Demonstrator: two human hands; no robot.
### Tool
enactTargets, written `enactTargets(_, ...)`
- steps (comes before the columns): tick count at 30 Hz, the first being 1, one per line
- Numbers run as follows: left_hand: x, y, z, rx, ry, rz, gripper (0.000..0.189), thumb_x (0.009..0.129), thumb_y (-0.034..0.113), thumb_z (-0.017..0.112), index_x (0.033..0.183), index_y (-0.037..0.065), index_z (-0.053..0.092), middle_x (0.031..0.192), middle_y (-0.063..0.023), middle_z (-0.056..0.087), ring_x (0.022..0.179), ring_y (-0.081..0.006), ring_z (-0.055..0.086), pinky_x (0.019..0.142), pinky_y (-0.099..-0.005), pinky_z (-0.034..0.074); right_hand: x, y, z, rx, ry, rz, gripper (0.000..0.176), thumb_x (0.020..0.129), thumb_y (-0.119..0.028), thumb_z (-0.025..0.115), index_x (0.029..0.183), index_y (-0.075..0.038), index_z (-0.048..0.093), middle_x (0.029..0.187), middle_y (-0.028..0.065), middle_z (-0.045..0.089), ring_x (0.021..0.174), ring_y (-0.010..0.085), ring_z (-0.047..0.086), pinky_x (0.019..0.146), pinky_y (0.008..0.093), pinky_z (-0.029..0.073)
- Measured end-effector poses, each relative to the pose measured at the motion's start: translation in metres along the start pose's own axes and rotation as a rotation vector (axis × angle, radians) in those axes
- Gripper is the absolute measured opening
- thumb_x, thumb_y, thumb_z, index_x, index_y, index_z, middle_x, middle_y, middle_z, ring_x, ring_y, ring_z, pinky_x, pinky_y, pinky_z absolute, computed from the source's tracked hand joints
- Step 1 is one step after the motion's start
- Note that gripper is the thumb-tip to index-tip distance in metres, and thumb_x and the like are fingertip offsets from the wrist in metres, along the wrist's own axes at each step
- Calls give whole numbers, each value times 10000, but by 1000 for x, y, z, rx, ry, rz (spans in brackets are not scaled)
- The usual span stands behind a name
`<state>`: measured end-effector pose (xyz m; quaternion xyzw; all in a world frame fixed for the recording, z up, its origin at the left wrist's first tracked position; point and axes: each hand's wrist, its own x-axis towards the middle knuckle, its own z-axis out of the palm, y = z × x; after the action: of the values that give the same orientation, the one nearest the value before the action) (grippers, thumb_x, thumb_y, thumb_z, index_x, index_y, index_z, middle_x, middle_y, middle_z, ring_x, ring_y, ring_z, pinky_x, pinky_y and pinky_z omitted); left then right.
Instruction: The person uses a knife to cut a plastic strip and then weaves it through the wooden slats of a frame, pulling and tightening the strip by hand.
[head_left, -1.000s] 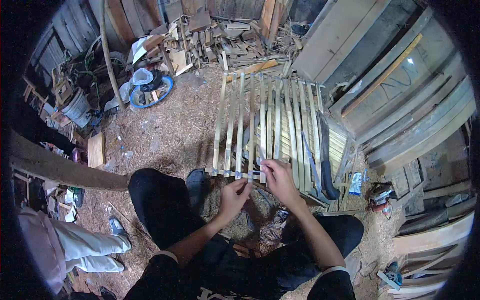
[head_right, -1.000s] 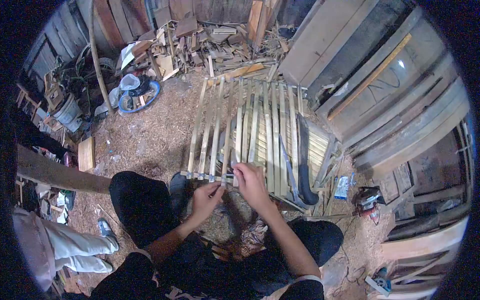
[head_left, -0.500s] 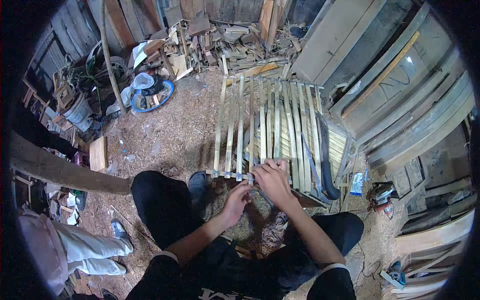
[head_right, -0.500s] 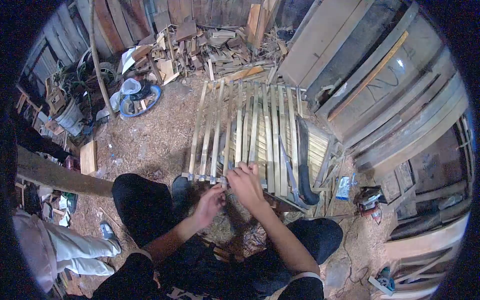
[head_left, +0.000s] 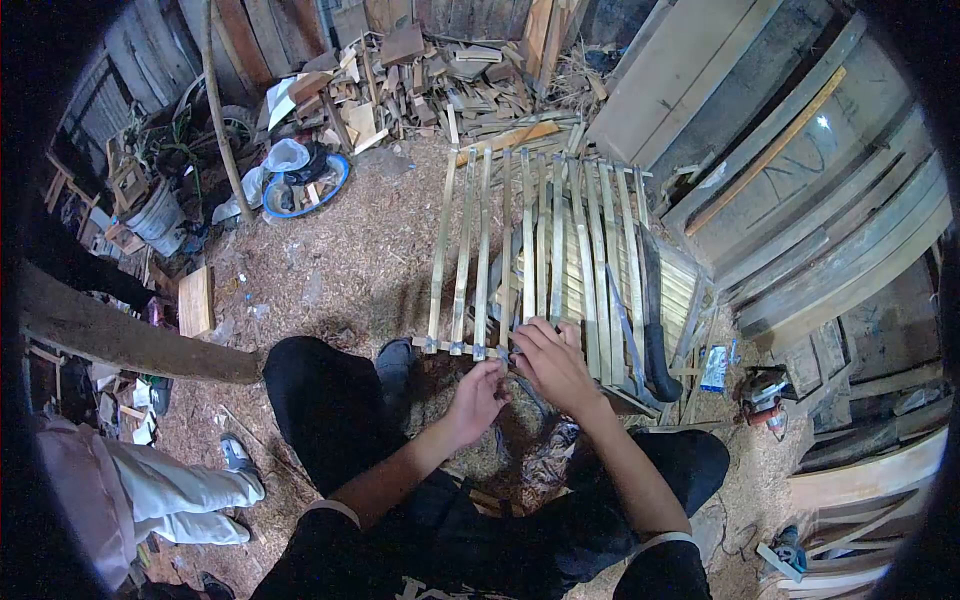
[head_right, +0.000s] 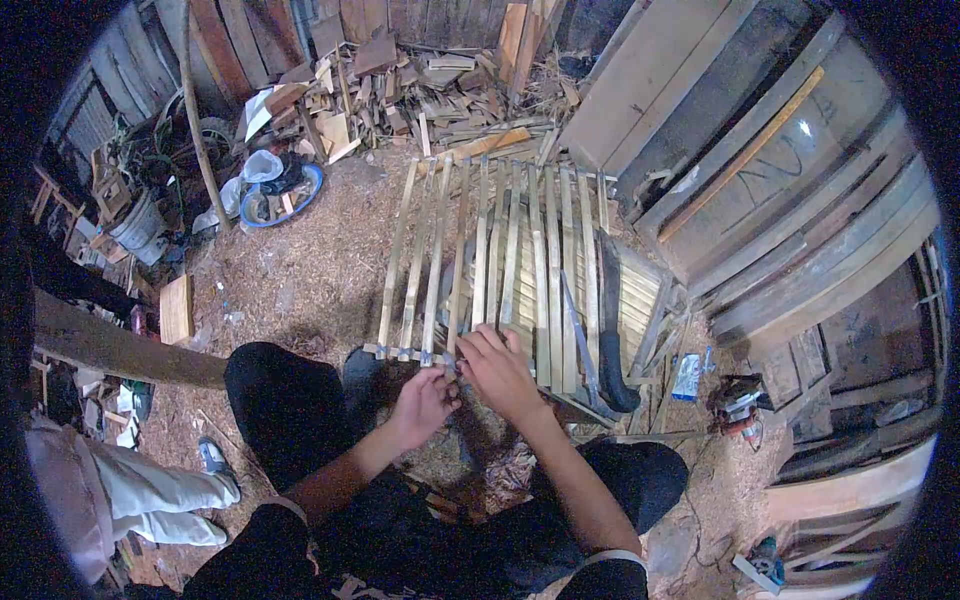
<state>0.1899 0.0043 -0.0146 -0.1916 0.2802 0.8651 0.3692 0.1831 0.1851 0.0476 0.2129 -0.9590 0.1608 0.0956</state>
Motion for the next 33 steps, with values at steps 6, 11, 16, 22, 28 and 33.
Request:
enactTargets(6, 6, 3, 4, 53, 4, -13, 234, 954, 333, 637, 1129, 185, 592, 941, 31, 614, 865, -149, 557, 880, -371, 428, 3, -6, 3, -36, -77, 64, 399, 856, -191, 677, 1228, -52, 635, 1227, 75, 594, 1247, 247, 496, 1020, 433, 356)
enactTargets(11, 13, 2, 3, 166, 51, -2, 317, 958, 414, 651, 1181, 199, 585, 985, 39, 606, 917, -139, 548, 907, -375, 416, 5, -6, 10, -86, -10, 84, 310, 821, -166, 694, 1103, -38, 698, 1272, 97, 565, 1273, 276, 461, 1003, 438, 364)
enactTargets(16, 12, 2, 4, 171, 36, 9, 333, 949, 404, 679, 1178, 175, 599, 1046, 41, 605, 964, -129, 530, 909, -369, 409, 2, 0, 14, 45, 19, 118, 217, 836, -152, 680, 1019, -42, 717, 1277, 112, 571, 1273, 294, 463, 998, 457, 367)
enactTargets(22, 20, -4, -2, 353, 193, 98, 233, 929, 314, 728, 1070, 138, 670, 1007, 25, 643, 907, -118, 571, 843, -339, 455, 3, 3, 21, 220, 87, 165, 160, 866, -153, 677, 945, -13, 684, 1241, 127, 583, 1221, 336, 485, 984, 464, 393)
enactTargets(28, 21, -5, -2, 439, 206, 214, 190, 908, 244, 751, 1038, 117, 697, 896, 18, 669, 736, -103, 597, 675, -294, 486, 9, 8, 17, 458, 109, 280, 208, 921, -208, 685, 922, 0, 679, 1175, 137, 622, 1147, 308, 531, 952, 425, 433)
enactTargets(33, 14, -8, 12, 420, 260, 228, 181, 893, 227, 754, 1007, 97, 702, 909, 13, 690, 750, -88, 612, 648, -259, 482, 17, 10, 2, 841, 82, 349, 208, 974, -197, 671, 885, -9, 667, 1105, 111, 660, 1102, 209, 589, 973, 374, 438)
